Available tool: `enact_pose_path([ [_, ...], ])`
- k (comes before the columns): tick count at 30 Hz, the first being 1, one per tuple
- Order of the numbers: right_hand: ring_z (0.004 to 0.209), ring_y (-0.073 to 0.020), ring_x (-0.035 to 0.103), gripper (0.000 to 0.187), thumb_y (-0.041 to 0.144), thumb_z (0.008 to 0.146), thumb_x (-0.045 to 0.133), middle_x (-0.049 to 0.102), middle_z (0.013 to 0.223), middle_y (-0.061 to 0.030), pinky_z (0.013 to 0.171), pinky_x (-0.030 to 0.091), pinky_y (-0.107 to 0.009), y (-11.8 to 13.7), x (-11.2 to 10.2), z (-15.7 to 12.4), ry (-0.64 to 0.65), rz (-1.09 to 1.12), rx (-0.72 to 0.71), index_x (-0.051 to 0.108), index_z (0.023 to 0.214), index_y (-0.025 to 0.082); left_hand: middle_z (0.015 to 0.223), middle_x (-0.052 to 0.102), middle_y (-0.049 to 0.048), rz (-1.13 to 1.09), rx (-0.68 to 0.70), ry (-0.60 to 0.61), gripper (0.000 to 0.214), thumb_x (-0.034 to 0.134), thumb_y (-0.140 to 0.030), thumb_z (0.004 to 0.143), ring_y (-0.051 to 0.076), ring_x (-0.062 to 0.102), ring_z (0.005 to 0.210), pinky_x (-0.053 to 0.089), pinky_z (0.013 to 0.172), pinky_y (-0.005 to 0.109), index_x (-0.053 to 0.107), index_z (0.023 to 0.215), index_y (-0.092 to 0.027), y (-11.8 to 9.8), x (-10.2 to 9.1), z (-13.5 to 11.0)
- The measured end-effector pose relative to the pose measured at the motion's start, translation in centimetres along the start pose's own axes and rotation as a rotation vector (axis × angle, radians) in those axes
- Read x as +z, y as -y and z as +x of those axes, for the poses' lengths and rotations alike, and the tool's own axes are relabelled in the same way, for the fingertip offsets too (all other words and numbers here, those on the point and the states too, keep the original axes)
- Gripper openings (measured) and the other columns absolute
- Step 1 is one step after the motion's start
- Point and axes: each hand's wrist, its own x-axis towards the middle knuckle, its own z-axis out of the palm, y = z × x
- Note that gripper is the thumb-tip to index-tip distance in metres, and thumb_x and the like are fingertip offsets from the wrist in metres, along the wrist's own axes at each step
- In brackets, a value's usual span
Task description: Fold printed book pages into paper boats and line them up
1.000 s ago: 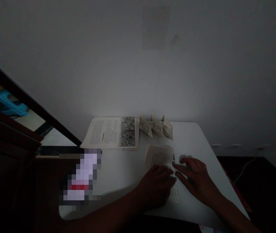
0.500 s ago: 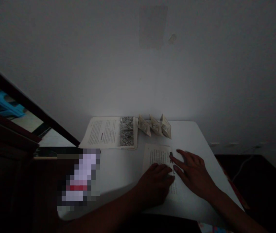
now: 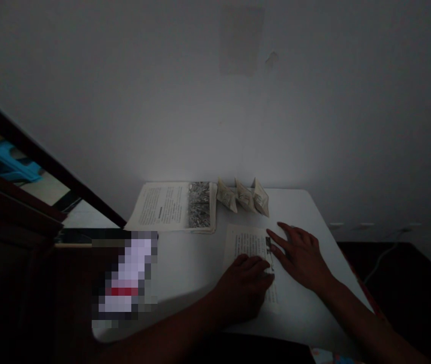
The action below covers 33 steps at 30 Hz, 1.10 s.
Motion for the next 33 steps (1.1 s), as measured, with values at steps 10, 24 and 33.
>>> enact_pose_path([
  [10,0.116,-0.0312,0.043,0.039,0.042,0.088,0.045,0.048,0.133,-0.0087,0.089,0.036,-0.051,-0.8,0.4,0.8,-0.031,0.086,0.012,0.054,0.124,0.030,0.119,0.054,0.0084,-0.036,-0.025,-0.027,0.028,0.047,-0.019,0.085,0.023,0.047,0.110,0.035,0.092,0.038,0.056,0.111,-0.018,0.1,0.4,-0.1],
  [24,0.113,-0.0257,0.051,0.028,0.038,0.083,0.057,0.057,0.120,-0.0101,0.094,0.041,-0.044,1.0,-0.4,-0.7,-0.091,0.382,-0.104,0.064,0.105,0.022,0.126,0.049,0.0116,0.130,-0.255,0.017,0.039,0.058,-0.034,0.080,0.027,0.045,0.113,0.038,0.091,0.043,0.052,0.115,-0.018,2.5,-2.0,1.6],
  [33,0.110,-0.0282,0.050,0.023,0.032,0.082,0.059,0.058,0.118,-0.0100,0.091,0.040,-0.046,1.1,-0.7,-0.1,-0.055,0.212,-0.068,0.066,0.102,0.022,0.100,0.059,0.0126,0.320,-0.327,0.069,0.022,0.048,-0.028,0.085,0.027,0.053,0.091,0.045,0.078,0.043,0.060,0.095,-0.011,-0.1,-1.3,2.0],
])
